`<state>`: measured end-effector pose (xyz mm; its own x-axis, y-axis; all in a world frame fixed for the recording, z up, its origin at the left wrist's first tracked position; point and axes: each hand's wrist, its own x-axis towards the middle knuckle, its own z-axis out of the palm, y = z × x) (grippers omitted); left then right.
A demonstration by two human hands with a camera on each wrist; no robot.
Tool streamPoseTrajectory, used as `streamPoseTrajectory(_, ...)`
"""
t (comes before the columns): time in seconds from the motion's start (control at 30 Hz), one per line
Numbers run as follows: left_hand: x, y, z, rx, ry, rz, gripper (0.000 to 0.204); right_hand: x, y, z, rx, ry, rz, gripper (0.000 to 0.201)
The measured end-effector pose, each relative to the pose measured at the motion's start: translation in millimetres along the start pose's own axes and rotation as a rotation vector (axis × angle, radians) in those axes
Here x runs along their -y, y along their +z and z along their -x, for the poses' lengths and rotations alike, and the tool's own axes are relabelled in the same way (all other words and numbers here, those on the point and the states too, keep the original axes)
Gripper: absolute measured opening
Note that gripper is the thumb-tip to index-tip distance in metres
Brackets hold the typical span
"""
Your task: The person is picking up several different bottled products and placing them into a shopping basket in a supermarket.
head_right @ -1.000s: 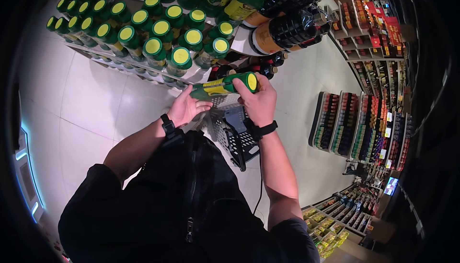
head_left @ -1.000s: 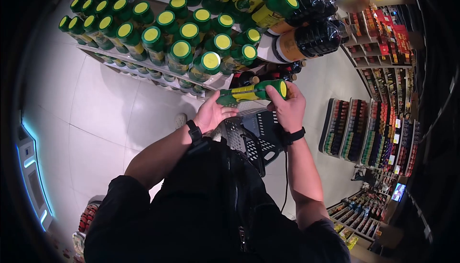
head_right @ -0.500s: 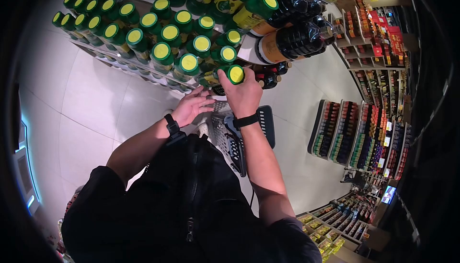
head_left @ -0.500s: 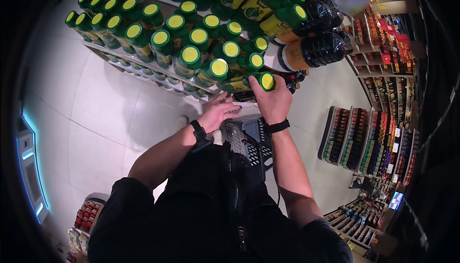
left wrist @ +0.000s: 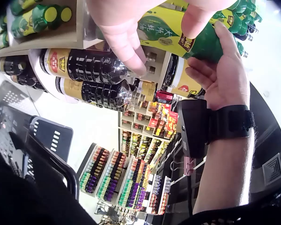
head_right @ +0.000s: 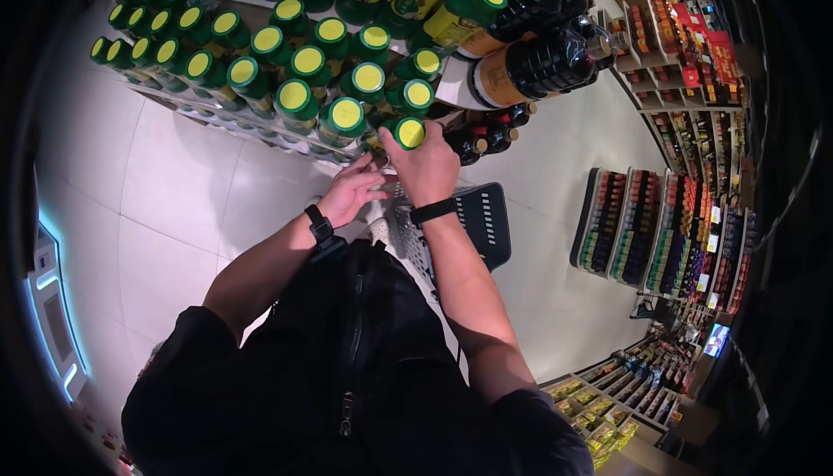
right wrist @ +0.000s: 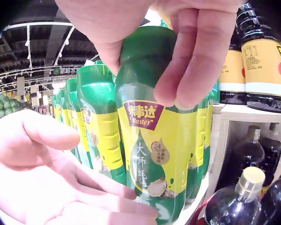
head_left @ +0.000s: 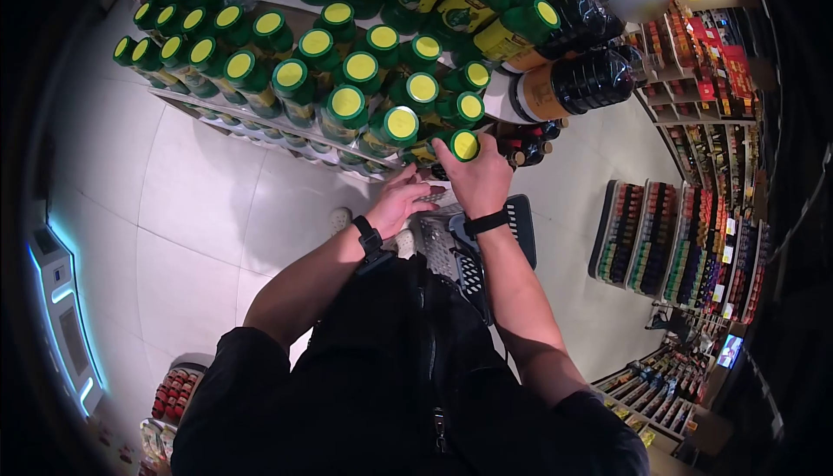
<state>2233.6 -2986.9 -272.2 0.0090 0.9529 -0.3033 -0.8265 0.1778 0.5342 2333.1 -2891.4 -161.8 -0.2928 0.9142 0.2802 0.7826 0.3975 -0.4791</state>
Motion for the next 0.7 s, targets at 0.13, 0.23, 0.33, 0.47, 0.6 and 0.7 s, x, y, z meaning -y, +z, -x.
streamPoseTrajectory(0.13,-7,7,-1,0.044,0.03,-0.026,0.042,-1,6,-2,-0.064,-0.058,0.012,0.061)
streamPoseTrajectory(0.23,-13,14,-2,0.045,0.024,-0.039,0.041,7,-3,-8,0.019,-0.001,0.115,0.064)
streamPoseTrajectory(0.33,-11,10,-5,0.034,0.019,-0.036,0.042,15,-9,-12,0.123,0.031,0.127,0.067)
streamPoseTrajectory(0.47,-8,5,-9,0.013,0.013,-0.035,0.041,13,-13,-17,0.186,0.031,0.129,0.069)
streamPoseTrajectory(0.6,-12,9,-10,-0.008,0.006,-0.079,0.041,11,-15,-19,0.227,0.045,0.121,0.069)
streamPoseTrajectory(0.7,-11,7,-14,-0.002,0.011,-0.088,0.041,10,-15,-24,0.203,0.018,0.092,0.068)
